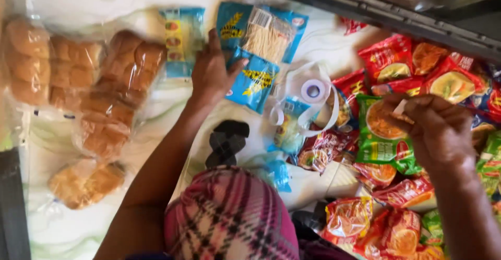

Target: Organizing various food packets on the floor using adhesive tape and stocking them onto a glass shelf.

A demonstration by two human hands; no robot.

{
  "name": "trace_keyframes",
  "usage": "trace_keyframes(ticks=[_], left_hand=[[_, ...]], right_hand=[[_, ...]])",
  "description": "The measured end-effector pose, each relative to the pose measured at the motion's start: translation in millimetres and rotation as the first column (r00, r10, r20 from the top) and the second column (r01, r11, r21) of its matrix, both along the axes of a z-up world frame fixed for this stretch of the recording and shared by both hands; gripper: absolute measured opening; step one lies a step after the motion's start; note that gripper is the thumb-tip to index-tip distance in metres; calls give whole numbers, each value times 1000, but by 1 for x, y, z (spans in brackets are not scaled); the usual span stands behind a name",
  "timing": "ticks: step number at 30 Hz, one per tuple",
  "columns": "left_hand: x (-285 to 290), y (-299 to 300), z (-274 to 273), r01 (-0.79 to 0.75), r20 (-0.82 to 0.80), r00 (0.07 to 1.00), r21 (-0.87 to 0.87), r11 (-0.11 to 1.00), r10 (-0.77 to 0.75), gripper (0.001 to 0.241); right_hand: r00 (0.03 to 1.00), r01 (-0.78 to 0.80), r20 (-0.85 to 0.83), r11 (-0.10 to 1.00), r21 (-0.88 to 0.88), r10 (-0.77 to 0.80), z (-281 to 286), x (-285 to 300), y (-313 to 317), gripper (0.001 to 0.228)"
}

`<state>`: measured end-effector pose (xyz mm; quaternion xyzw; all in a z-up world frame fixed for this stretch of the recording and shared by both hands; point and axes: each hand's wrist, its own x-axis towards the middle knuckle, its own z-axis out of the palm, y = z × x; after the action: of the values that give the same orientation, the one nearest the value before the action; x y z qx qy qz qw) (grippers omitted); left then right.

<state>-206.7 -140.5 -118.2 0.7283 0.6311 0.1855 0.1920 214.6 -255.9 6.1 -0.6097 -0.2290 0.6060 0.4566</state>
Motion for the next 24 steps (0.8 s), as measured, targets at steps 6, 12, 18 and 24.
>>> trace_keyframes(ticks=[6,12,18,24], left_hand=[[0,-11,-18,-96,72,989,-356,930,130,64],[19,-22,5,37,121,992,-71,997,-28,62],[14,-10,13,68,302,953,-270,960,17,58],[20,6,-18,163,403,914,-264,951,-45,66]], right_hand=[[975,-151,163,988,-11,151,43,-33,39,14],[984,-27,178,1000,3,26,3,-46,85,11],[969,193,-164,980,45,-184,-26,-84,89,10],[899,313,-306,948,-54,-314,-80,-110,59,8]])
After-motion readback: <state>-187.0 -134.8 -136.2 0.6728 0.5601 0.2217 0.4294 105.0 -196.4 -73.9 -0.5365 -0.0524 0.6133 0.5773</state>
